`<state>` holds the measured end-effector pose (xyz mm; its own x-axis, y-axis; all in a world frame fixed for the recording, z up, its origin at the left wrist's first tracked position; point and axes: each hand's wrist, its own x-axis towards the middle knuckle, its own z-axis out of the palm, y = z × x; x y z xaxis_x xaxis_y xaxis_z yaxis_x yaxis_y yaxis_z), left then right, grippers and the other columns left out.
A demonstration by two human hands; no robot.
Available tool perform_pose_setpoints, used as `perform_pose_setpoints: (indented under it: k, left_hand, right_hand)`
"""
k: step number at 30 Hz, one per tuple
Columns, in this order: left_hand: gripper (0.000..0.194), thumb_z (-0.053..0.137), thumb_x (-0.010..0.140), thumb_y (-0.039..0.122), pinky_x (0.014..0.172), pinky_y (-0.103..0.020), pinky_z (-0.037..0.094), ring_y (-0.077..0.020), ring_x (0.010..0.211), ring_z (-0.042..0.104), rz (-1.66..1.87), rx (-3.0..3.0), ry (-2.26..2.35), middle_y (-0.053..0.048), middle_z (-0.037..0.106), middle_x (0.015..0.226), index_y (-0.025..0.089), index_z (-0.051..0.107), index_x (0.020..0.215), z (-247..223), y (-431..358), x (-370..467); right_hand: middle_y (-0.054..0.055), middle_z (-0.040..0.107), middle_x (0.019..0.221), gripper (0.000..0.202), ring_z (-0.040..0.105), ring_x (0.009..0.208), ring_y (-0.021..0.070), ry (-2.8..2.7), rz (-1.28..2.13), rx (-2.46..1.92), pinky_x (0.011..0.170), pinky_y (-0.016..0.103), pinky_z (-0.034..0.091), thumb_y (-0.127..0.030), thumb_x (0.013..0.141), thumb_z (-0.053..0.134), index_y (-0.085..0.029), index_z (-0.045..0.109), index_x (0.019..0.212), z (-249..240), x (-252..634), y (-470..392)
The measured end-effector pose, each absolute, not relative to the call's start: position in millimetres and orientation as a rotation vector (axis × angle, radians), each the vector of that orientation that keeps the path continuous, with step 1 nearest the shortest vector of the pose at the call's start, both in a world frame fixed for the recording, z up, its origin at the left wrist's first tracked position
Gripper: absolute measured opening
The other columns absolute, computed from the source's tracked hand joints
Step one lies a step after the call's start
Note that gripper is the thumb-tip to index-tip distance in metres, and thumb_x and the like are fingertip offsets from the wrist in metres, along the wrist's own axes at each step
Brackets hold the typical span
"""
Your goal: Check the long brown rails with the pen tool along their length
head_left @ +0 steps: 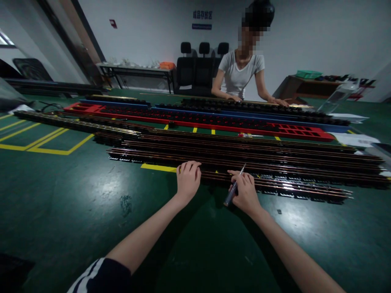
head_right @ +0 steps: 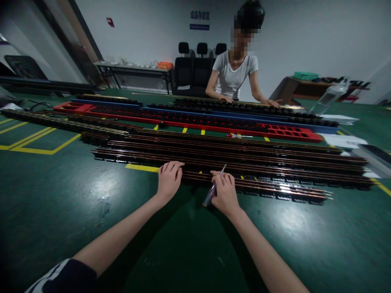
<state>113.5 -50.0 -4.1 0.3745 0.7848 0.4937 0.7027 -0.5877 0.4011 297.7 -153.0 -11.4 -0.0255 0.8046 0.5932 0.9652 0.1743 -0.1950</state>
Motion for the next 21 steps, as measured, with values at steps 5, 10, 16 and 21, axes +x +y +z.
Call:
perform_pose_setpoints:
  k: [5,10,16,21]
  left_hand:
    - [0.024,0.041,0.091,0.021,0.076,-0.036,0.044,-0.0220,0.093,0.057,0.887,2.335,1.533,-0.004,0.066,0.099,0.022,0.064,0.095,0.4,-37.4,99.1]
    - [0.037,0.035,0.095,0.031,0.075,-0.033,0.043,-0.0196,0.080,0.061,0.690,2.354,1.539,-0.004,0.069,0.081,0.019,0.063,0.074,-1.1,-32.1,87.0]
    - [0.045,0.030,0.096,0.036,0.074,-0.034,0.043,-0.0203,0.079,0.061,0.672,2.399,1.531,-0.006,0.070,0.081,0.018,0.063,0.070,-5.3,-29.8,87.5]
    - [0.043,0.031,0.096,0.037,0.073,-0.034,0.041,-0.0212,0.081,0.060,0.601,2.482,1.520,-0.005,0.070,0.083,0.019,0.063,0.074,-5.3,-28.3,87.4]
  right_hand:
    - [0.011,0.065,0.106,0.012,0.056,0.094,0.0264,-1.922,-0.448,-1.576,0.088,0.045,0.036,-0.012,0.082,0.048,-0.021,0.050,0.090,-8.4,293.3,-154.6]
    - [0.012,0.067,0.104,0.019,0.059,0.091,0.0243,-1.842,-0.381,-1.530,0.084,0.042,0.040,-0.018,0.090,0.044,-0.018,0.053,0.107,-0.1,295.7,-141.6]
    - [0.006,0.069,0.091,0.030,0.062,0.084,0.0218,-1.832,0.136,-1.551,0.080,0.039,0.044,-0.033,0.093,0.042,-0.023,0.058,0.116,33.3,282.4,-110.6]
    - [0.005,0.063,0.080,0.029,0.061,0.077,0.0211,-1.656,0.396,-1.454,0.069,0.034,0.046,-0.038,0.088,0.045,-0.021,0.066,0.077,49.3,272.9,-81.5]
